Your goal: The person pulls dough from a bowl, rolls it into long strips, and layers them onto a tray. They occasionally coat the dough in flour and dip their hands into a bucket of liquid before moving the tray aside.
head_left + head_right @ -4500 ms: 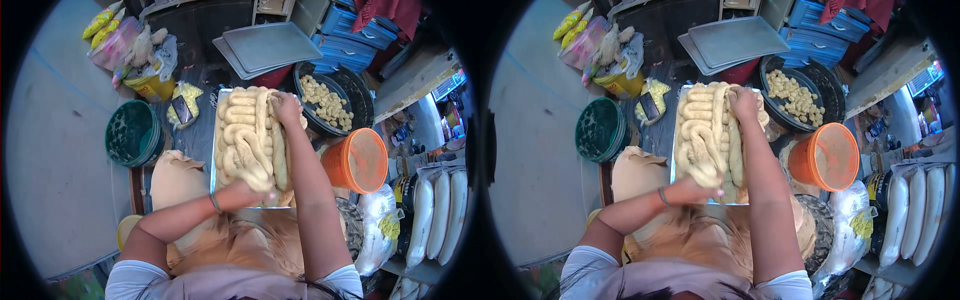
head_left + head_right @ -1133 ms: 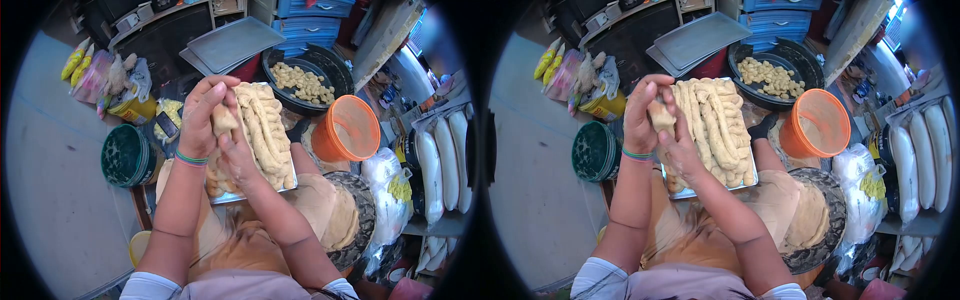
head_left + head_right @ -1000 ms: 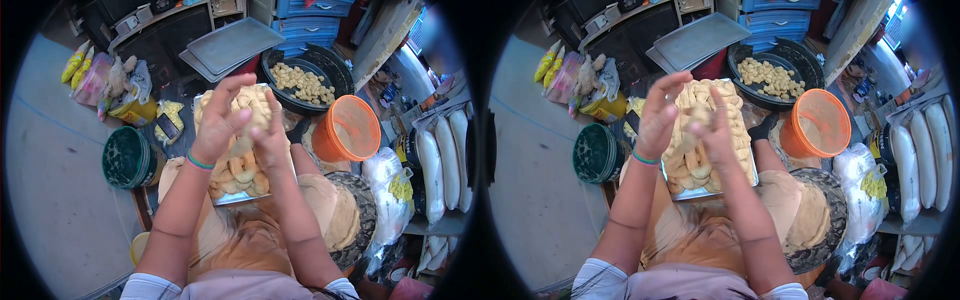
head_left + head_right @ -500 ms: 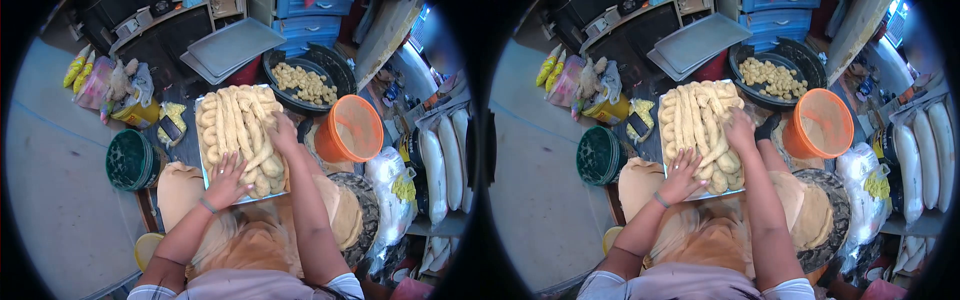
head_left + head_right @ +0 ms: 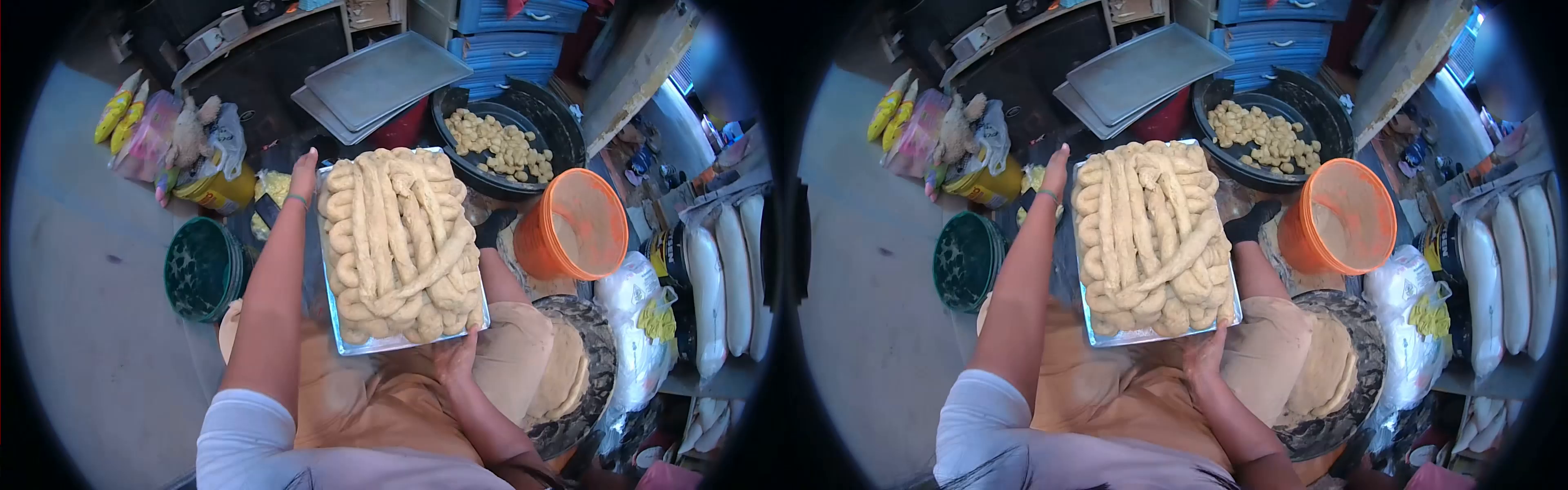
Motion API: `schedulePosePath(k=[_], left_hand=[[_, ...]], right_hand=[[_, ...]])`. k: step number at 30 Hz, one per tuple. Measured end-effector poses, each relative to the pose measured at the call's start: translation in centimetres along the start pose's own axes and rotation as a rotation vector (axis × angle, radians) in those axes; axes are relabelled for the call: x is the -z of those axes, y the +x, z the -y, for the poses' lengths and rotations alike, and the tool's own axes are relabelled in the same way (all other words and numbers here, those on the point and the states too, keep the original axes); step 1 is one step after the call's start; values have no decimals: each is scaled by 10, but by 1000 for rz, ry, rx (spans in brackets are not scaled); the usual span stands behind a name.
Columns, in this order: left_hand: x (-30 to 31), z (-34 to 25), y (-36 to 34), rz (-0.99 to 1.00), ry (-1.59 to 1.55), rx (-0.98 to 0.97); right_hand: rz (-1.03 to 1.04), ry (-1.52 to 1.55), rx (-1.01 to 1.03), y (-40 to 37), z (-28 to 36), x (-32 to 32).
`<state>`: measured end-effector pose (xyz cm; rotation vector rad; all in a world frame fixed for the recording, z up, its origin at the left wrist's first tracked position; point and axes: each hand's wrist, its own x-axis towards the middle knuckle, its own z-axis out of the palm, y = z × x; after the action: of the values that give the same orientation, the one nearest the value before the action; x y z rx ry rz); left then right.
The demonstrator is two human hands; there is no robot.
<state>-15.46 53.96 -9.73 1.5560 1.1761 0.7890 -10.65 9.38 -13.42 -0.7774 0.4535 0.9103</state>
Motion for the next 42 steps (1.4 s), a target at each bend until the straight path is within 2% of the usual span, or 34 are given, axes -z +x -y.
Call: schedulePosePath(k=[2, 5, 7, 9, 10, 11, 13, 14, 15, 17, 18, 20, 23, 25, 27, 30, 33, 35, 36, 40, 42], left_hand=[[-12, 26, 35, -8, 17, 69], [-15, 84, 76, 375, -89, 309], [-13, 96, 92, 571, -183, 296], [-3, 153, 150, 557, 27, 115], [-2, 127, 124, 442, 209, 95], [5, 98, 91, 317, 388, 74], [44, 145, 102, 447, 873, -476], [52, 138, 75, 479, 934, -397], [64, 122, 42, 511, 996, -321], [79, 115, -12, 379, 987, -268], [83, 101, -32, 401, 944, -114], [86, 76, -72, 419, 852, 202], [77, 79, -89, 426, 344, 260], [74, 119, -65, 448, -90, 422], [48, 82, -90, 373, -212, 395], [35, 72, -71, 345, -237, 480], [16, 57, -57, 315, -283, 546], [0, 50, -56, 297, -299, 618], [-6, 53, -55, 236, -249, 577], [-1, 98, -33, 265, -391, 507], [-7, 101, -40, 292, -457, 553]], right_hand=[[183, 126, -88, 16, -9, 16], [126, -187, -89, 14, -9, 17], [87, -217, -54, 15, -11, 21], [63, -236, -15, 23, -6, 24], [62, -248, 1, 29, 2, 23], [27, -203, 44, 21, 22, -4], [46, -501, 296, 62, 40, 15], [27, -644, 426, 83, 50, 24], [73, -615, 461, 87, 67, 19], [184, -459, 446, 131, 85, 37], [211, -426, 423, 157, 87, 47], [276, -280, 347, 152, 93, 57], [428, -58, 194, 159, 106, 58], [536, 82, 82, 173, 119, 47], [329, -112, 57, 181, 119, 55], [418, -73, 65, 167, 117, 43], [628, 127, -5, 151, 119, 25], [662, 140, 11, 151, 120, 26], [681, 147, 22, 152, 120, 27], [616, 192, 44, 138, 124, 15], [610, 199, 102, 127, 132, 12]])
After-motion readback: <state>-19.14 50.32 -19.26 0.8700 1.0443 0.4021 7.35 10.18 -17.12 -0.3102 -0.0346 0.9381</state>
